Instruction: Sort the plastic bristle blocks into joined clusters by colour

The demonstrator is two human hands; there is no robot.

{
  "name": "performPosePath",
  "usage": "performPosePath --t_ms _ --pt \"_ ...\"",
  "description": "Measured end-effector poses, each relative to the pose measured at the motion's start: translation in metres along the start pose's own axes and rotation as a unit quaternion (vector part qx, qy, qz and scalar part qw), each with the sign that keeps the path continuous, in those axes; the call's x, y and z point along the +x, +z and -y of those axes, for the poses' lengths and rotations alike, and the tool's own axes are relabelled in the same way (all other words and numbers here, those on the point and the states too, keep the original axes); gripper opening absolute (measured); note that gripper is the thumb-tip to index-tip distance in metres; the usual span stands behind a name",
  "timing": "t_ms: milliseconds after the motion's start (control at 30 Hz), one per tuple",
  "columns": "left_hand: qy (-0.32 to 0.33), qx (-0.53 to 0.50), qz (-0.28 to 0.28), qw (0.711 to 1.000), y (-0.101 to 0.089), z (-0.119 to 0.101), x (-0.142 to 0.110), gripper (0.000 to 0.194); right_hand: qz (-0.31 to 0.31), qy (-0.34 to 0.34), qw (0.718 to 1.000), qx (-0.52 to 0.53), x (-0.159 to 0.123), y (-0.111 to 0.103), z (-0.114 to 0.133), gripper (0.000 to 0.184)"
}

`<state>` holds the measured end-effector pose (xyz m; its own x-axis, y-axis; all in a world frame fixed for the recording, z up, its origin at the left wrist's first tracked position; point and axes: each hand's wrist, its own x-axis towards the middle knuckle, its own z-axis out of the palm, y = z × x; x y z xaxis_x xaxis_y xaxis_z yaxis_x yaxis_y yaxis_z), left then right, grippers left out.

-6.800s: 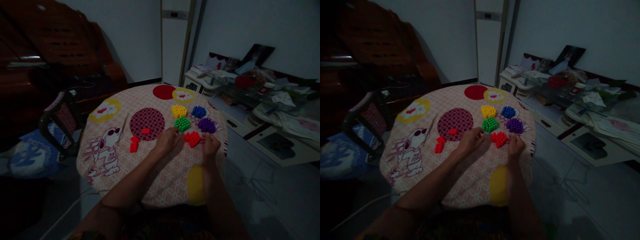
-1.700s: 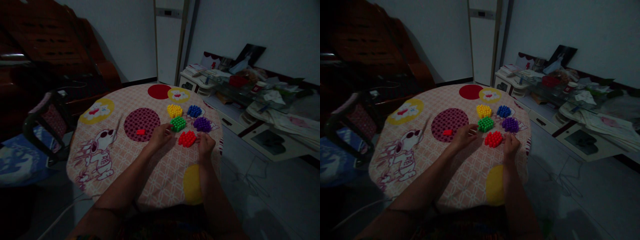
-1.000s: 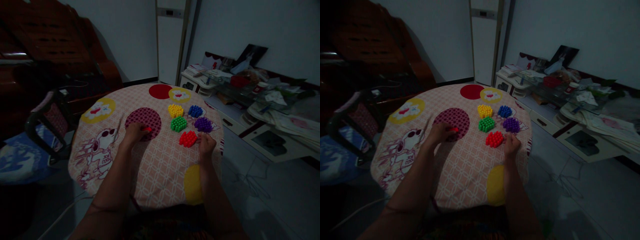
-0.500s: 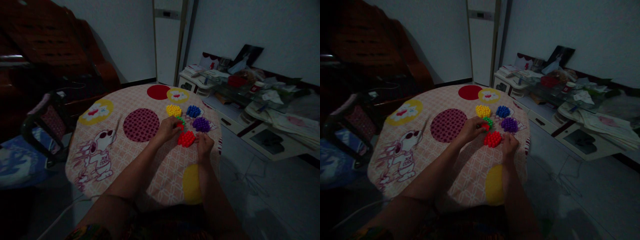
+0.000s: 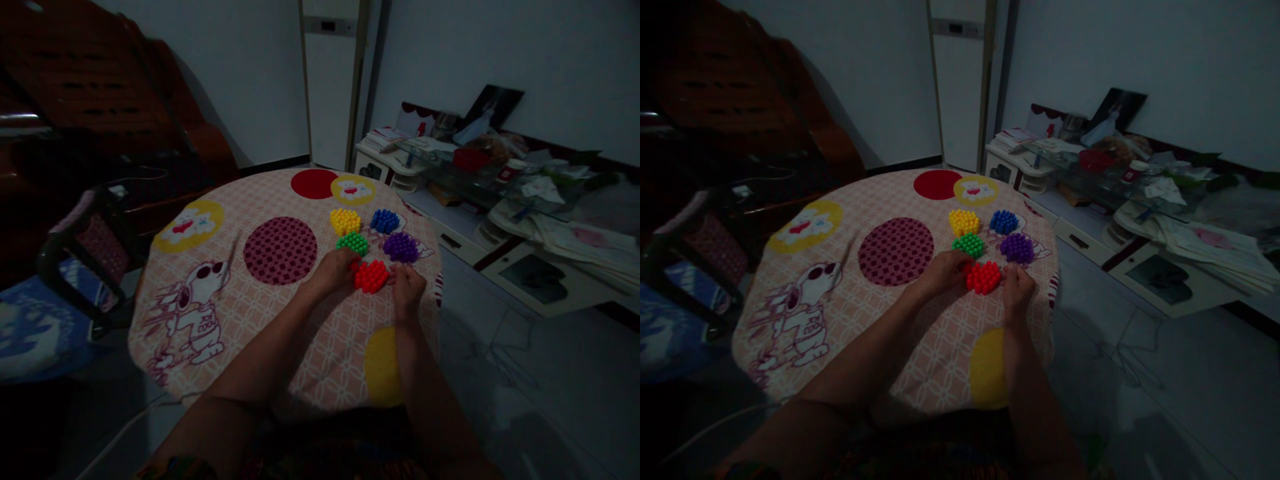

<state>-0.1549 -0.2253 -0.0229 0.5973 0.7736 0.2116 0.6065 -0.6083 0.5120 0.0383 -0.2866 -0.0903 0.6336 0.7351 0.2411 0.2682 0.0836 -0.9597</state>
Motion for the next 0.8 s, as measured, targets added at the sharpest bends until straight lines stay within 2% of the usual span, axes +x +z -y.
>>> performPosePath --t_ms 167,433,567,700,800 --pt "-0.022 -0.039 0.023 0.999 0.007 0.007 -0.001 0.024 0.006 -0.001 1.000 -0.004 0.001 0.000 -0.004 0.051" --pt "-0.042 -0.106 0.037 0.993 0.009 0.008 -0.007 0.032 0.005 0.003 1.000 -0.001 0.000 0.000 0.001 0.051" --pt "-0.075 -0.107 -0.033 0.991 0.000 0.015 -0.007 0.035 0.005 -0.003 1.000 -0.006 -0.002 -0.001 0.003 0.050" --pt "-0.102 -0.114 -0.131 0.979 -0.010 0.026 -0.010 0.020 0.009 0.000 1.000 0.000 -0.002 0.000 0.003 0.050" --pt "-0.106 -0.118 -0.184 0.970 -0.009 0.026 -0.012 0.014 -0.004 0.006 1.000 0.007 -0.005 0.002 0.003 0.050"
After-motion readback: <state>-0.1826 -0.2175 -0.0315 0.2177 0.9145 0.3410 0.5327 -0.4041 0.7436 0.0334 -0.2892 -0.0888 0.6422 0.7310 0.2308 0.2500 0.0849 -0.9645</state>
